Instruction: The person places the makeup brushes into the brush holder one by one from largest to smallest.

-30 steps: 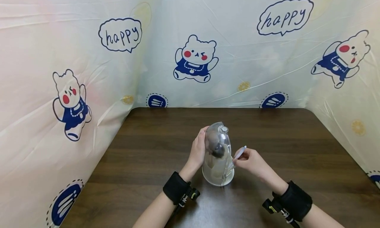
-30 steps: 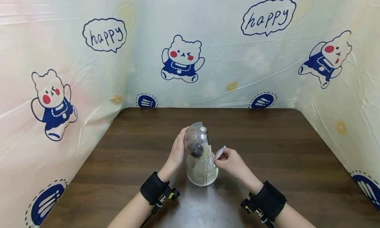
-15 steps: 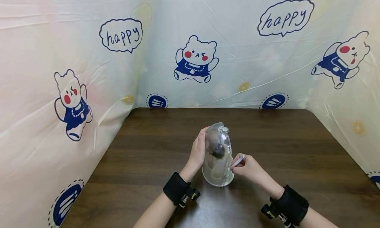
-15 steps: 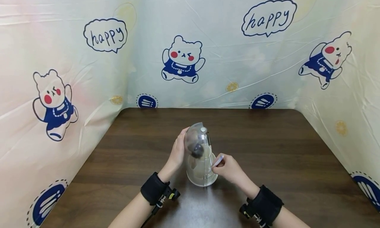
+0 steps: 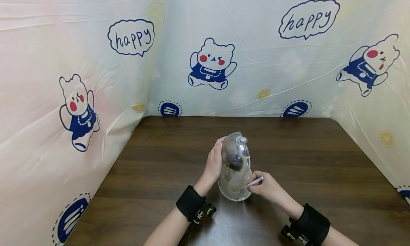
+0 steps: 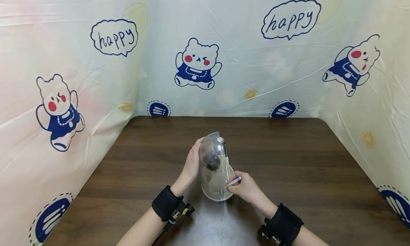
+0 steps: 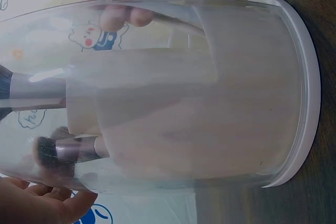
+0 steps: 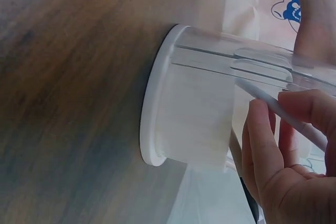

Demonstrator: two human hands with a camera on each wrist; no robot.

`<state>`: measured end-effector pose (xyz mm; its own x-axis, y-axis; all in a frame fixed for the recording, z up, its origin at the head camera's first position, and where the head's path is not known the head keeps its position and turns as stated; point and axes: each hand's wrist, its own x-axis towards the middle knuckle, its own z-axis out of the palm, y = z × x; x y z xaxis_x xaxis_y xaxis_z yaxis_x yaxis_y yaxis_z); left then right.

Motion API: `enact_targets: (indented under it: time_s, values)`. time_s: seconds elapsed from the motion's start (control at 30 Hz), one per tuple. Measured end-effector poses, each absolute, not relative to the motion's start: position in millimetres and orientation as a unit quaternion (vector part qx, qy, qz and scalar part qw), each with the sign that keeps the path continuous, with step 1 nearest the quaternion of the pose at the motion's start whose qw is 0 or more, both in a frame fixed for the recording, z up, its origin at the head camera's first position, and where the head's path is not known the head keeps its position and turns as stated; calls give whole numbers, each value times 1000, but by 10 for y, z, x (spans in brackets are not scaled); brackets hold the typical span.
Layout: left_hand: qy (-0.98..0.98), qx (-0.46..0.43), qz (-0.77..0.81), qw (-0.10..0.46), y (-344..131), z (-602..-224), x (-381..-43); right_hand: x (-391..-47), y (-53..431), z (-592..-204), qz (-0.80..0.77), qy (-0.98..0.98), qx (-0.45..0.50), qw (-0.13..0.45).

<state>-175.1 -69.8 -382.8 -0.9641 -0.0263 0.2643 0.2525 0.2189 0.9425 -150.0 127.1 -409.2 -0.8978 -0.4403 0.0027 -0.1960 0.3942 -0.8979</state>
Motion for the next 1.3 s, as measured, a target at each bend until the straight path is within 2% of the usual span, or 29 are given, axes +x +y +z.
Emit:
enact_targets:
  time_s: [0.3, 0.77, 1.3]
  values:
    - [-773, -76, -619, 113, -703, -3828, -1749, -1445, 1263, -4129, -512, 834, -180, 100]
    - [-775, -67, -618, 117, -700, -3831, -1754, -1385, 1271, -4276, -556, 821, -107, 74]
    - [-776, -71, -616, 118, -702, -3845, -1742, -1447, 1272, -4391, -579, 806, -103, 58]
